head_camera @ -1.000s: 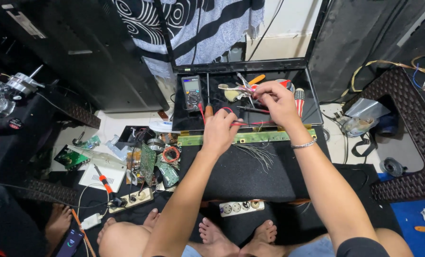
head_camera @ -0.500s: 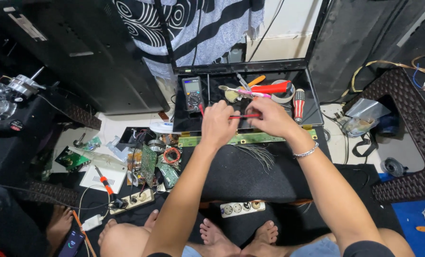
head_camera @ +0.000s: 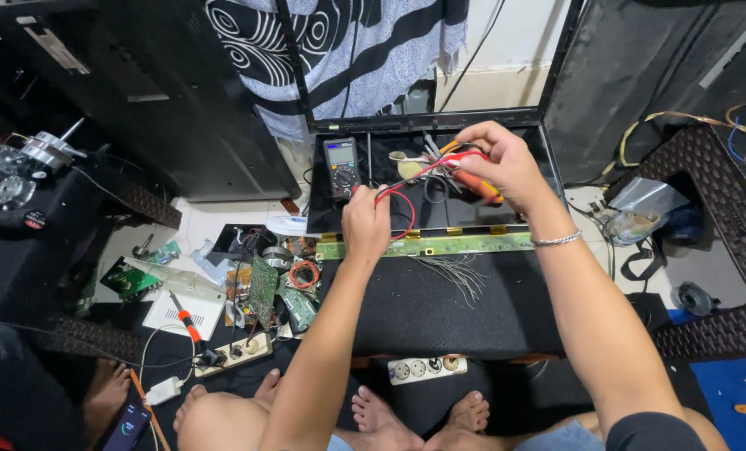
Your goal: Testing a circuit board with a multimeter and then using a soldering iron to repair components.
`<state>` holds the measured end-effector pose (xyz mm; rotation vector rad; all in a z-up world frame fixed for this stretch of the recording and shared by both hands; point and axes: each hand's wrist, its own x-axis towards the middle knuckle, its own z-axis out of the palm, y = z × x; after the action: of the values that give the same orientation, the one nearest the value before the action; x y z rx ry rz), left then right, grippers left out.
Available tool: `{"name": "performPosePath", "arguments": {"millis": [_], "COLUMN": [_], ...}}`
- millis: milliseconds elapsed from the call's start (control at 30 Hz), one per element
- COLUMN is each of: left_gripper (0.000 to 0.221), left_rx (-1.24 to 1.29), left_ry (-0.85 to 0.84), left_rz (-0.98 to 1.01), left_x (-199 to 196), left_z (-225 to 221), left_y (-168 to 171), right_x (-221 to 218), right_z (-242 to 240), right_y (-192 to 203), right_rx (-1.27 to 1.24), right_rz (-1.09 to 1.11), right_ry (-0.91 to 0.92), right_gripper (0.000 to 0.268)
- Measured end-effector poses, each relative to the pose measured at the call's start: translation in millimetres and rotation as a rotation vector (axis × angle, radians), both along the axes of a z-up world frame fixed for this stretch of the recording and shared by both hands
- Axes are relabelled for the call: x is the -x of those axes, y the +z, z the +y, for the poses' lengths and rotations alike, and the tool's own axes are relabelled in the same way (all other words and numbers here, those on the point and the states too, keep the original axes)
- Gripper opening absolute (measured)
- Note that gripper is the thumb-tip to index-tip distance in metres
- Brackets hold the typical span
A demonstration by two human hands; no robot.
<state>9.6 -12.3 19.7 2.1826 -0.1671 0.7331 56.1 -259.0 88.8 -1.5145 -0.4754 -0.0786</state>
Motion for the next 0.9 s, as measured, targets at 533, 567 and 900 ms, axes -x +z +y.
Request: {"name": "performPosePath", "arguments": {"millis": [533, 567, 900], "left_gripper": [0.030, 0.025, 0.025], "left_rx": [0.151, 0.063, -0.014], "left_ry": [0.069, 0.032, -0.117], "left_rz": [-0.063, -0.083, -0.158], "left_x": [14, 13, 19], "left_z": [0, -1, -9], "left_y": [-15, -19, -9], "right_x": [-36, -37, -19], "right_z": [7, 10, 31], "right_y": [39, 47, 93], "right_rx": [0.544, 0.299, -0.049], "right_rz": [-0.223, -0.116, -0.610], "right_ry": [-0.576, -0.475, -0.248], "right_gripper": [0.028, 0.023, 0.022]}}
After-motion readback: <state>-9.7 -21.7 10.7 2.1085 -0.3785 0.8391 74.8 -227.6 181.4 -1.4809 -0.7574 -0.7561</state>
